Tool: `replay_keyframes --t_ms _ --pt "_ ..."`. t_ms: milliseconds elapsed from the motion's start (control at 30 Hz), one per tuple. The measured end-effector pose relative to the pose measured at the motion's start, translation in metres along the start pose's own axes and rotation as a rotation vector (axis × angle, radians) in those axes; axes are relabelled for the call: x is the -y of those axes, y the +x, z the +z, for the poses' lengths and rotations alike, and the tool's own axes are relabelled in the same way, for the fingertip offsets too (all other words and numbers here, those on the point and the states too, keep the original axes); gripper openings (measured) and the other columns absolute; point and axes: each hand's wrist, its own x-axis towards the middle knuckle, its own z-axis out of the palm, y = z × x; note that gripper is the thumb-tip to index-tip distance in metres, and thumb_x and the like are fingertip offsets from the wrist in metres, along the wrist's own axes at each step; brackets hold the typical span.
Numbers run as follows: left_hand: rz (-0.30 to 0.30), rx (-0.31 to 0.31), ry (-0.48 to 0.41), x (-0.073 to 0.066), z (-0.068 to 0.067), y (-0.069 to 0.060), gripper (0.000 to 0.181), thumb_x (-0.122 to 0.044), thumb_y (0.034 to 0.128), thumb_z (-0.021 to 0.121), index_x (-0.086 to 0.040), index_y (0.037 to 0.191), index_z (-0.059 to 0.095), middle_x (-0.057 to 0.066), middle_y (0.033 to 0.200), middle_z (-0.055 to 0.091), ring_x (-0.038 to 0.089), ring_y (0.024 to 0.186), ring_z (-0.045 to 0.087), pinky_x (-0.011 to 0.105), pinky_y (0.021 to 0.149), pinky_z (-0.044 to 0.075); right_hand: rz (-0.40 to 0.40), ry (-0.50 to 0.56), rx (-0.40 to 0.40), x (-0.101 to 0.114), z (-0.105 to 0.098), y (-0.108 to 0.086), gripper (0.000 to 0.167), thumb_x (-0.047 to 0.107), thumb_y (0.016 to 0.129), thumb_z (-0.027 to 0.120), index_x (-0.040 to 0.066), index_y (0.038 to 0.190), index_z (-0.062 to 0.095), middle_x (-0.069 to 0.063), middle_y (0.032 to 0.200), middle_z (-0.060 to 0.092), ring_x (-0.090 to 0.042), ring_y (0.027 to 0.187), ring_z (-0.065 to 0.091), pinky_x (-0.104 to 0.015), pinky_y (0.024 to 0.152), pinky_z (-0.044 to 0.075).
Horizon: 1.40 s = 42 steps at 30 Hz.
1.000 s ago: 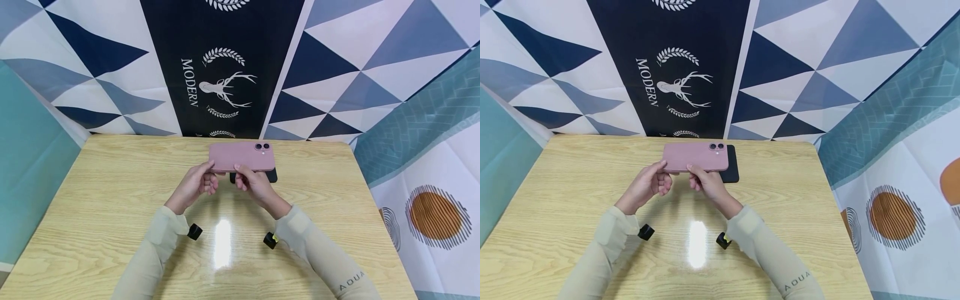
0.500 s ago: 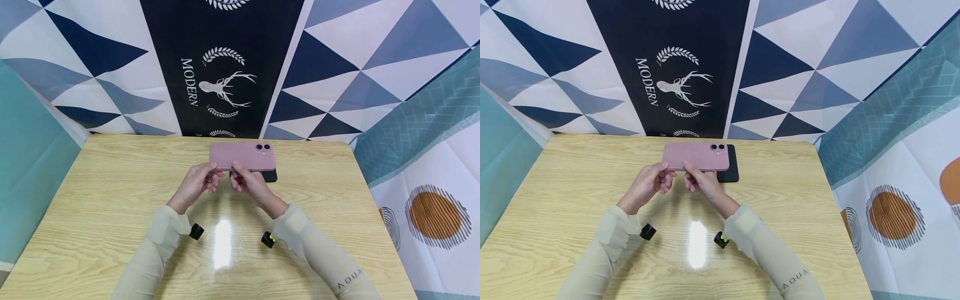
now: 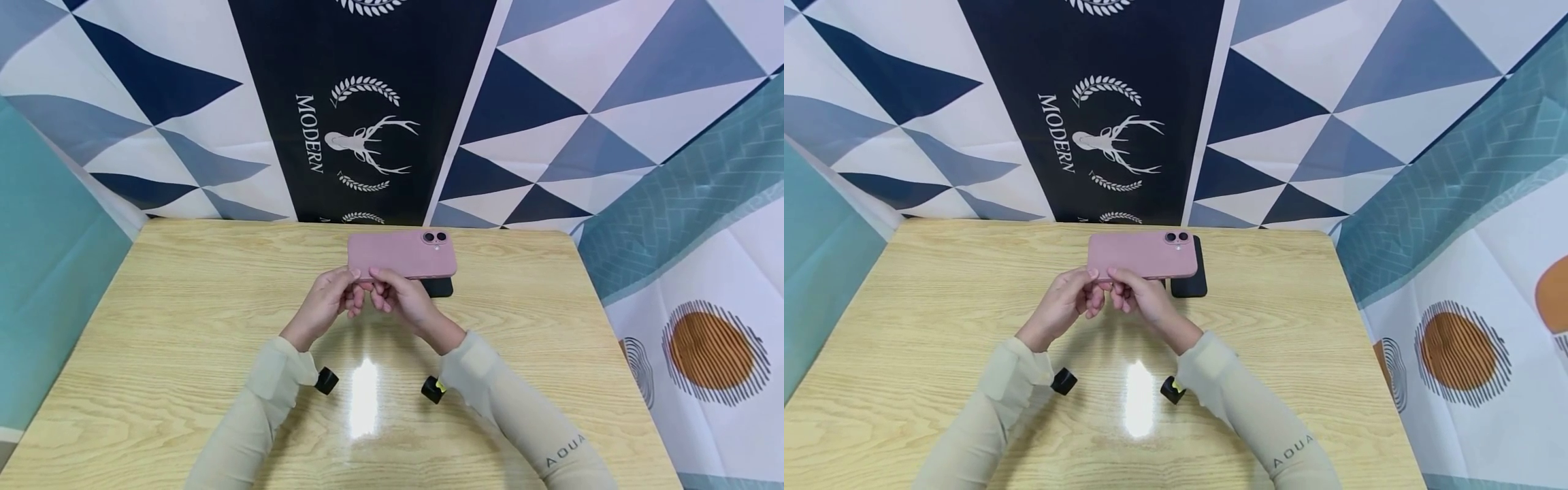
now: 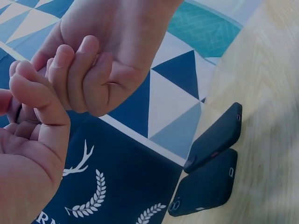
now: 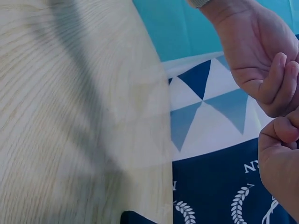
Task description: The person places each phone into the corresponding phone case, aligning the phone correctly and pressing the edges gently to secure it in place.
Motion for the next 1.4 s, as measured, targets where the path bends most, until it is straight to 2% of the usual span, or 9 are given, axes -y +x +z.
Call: replay_keyframes --t_ms 233,400,533,700,867,1000,1133,1233,1400 --pt "-0.018 0.016 -0.011 -0.002 -0.002 0.0 0.025 -0.019 0.0966 0.041 -0.012 0.086 0.062 -0.004 0.067 0.06 0.008 0.06 0.054 0.019 0.053 0.045 0.015 -0.002 0.076 0.0 -0.003 -0.002 0.04 0.016 0.097 0.036 0.013 0.063 0.056 0.007 0.05 0.049 -0.004 0.045 0.038 -0.016 0.045 0.031" --pt "-0.018 -0.018 -0.063 -0.001 -0.003 -0.001 0.016 -0.01 0.0957 0.044 -0.01 0.089 0.059 -0.005 0.072 0.065 0.006 0.064 0.058 0.017 0.057 0.047 0.077 -0.075 0.107 0.001 -0.01 -0.006 0.035 0.03 0.096 0.045 0.013 0.067 0.056 0.007 0.053 0.052 -0.005 0.046 0.039 -0.017 0.047 0.033" --pt "-0.011 -0.057 -0.148 0.001 -0.003 -0.003 0.016 -0.006 0.095 0.044 -0.01 0.089 0.058 -0.005 0.069 0.065 0.005 0.061 0.058 0.016 0.055 0.047 0.034 -0.038 0.013 0.006 -0.018 -0.009 0.036 0.035 0.095 0.05 0.013 0.068 0.058 0.005 0.055 0.056 -0.005 0.048 0.045 -0.017 0.048 0.037" --pt "0.013 -0.11 -0.207 -0.001 -0.005 -0.004 0.017 -0.006 0.0951 0.044 -0.01 0.088 0.06 -0.004 0.068 0.066 0.005 0.061 0.059 0.015 0.053 0.046 -0.091 0.033 -0.165 0.015 -0.027 -0.008 0.034 0.019 0.099 0.041 0.01 0.071 0.057 0.003 0.052 0.058 -0.005 0.042 0.048 -0.016 0.044 0.042" --pt "0.016 -0.096 -0.222 -0.003 -0.005 -0.005 0.02 -0.005 0.0947 0.044 -0.011 0.088 0.061 -0.004 0.069 0.067 0.005 0.061 0.059 0.015 0.054 0.046 -0.117 -0.004 -0.214 0.023 -0.032 -0.007 0.035 0.014 0.099 0.039 0.01 0.07 0.056 0.004 0.049 0.056 -0.005 0.04 0.047 -0.017 0.042 0.04" --pt "-0.045 0.013 -0.202 -0.006 -0.012 -0.007 0.019 -0.006 0.0942 0.043 -0.011 0.089 0.061 -0.002 0.072 0.067 0.007 0.063 0.059 0.017 0.057 0.049 -0.108 0.024 -0.176 0.023 -0.035 -0.007 0.041 0.014 0.099 0.038 0.011 0.064 0.059 0.005 0.047 0.056 -0.003 0.039 0.046 -0.016 0.042 0.039" --pt "-0.15 0.106 -0.144 -0.01 -0.026 -0.01 0.022 -0.023 0.0989 0.043 -0.008 0.098 0.059 0.0 0.078 0.068 0.009 0.068 0.063 0.02 0.064 0.054 -0.084 0.043 -0.101 0.016 -0.038 -0.008 0.043 0.014 0.1 0.036 0.012 0.065 0.061 0.005 0.048 0.057 -0.003 0.04 0.047 -0.015 0.043 0.041" --pt "-0.202 0.072 -0.11 -0.013 -0.035 -0.012 0.032 -0.035 0.0999 0.042 -0.008 0.101 0.06 0.0 0.081 0.069 0.011 0.069 0.065 0.022 0.066 0.056 -0.074 0.024 -0.065 0.011 -0.041 -0.009 0.043 0.013 0.101 0.035 0.013 0.066 0.06 0.005 0.048 0.056 -0.004 0.041 0.046 -0.017 0.044 0.04" --pt "-0.213 -0.001 -0.058 -0.015 -0.042 -0.011 0.026 -0.027 0.0981 0.049 -0.014 0.089 0.07 -0.003 0.079 0.069 0.007 0.067 0.063 0.019 0.064 0.055 -0.074 -0.008 0.024 0.007 -0.049 -0.007 0.042 0.014 0.1 0.036 0.013 0.066 0.06 0.006 0.047 0.054 -0.006 0.041 0.041 -0.018 0.046 0.036"
